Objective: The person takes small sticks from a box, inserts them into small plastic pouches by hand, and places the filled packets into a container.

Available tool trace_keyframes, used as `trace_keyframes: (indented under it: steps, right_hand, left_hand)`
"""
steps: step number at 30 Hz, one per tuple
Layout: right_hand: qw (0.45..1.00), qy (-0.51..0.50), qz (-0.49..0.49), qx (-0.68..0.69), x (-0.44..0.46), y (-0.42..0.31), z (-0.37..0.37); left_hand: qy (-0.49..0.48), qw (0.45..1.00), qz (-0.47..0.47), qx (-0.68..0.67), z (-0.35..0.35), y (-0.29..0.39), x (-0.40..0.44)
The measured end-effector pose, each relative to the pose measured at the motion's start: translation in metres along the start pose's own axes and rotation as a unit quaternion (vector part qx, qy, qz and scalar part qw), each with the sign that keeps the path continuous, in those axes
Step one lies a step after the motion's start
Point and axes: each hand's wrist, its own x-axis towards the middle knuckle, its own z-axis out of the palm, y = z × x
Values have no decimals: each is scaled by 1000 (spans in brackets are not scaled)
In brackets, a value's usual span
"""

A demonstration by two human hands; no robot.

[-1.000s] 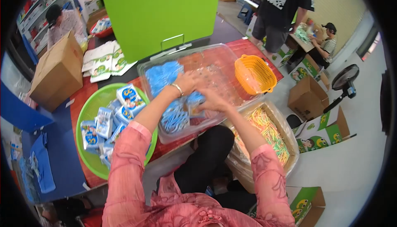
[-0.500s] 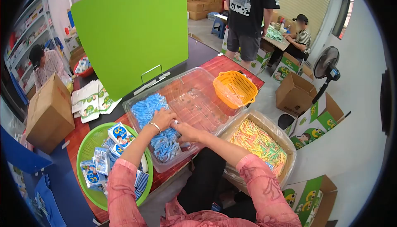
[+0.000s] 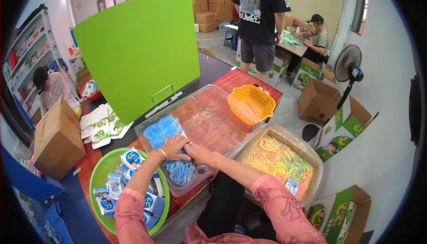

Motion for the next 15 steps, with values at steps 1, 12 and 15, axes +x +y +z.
trace_keyframes:
  steps: [1, 12, 15]
  right_hand:
    - [1000, 6, -19, 19, 0, 3, -1]
    - [979, -124, 135, 87, -29, 3, -47]
    - [983, -107, 131, 69, -22, 0, -33]
  left_hand:
    - [-7, 1000, -19, 3, 9, -4, 6]
    - [-107, 990, -81, 41, -4, 6, 30]
    - [-129, 991, -37, 1, -10, 4, 40]
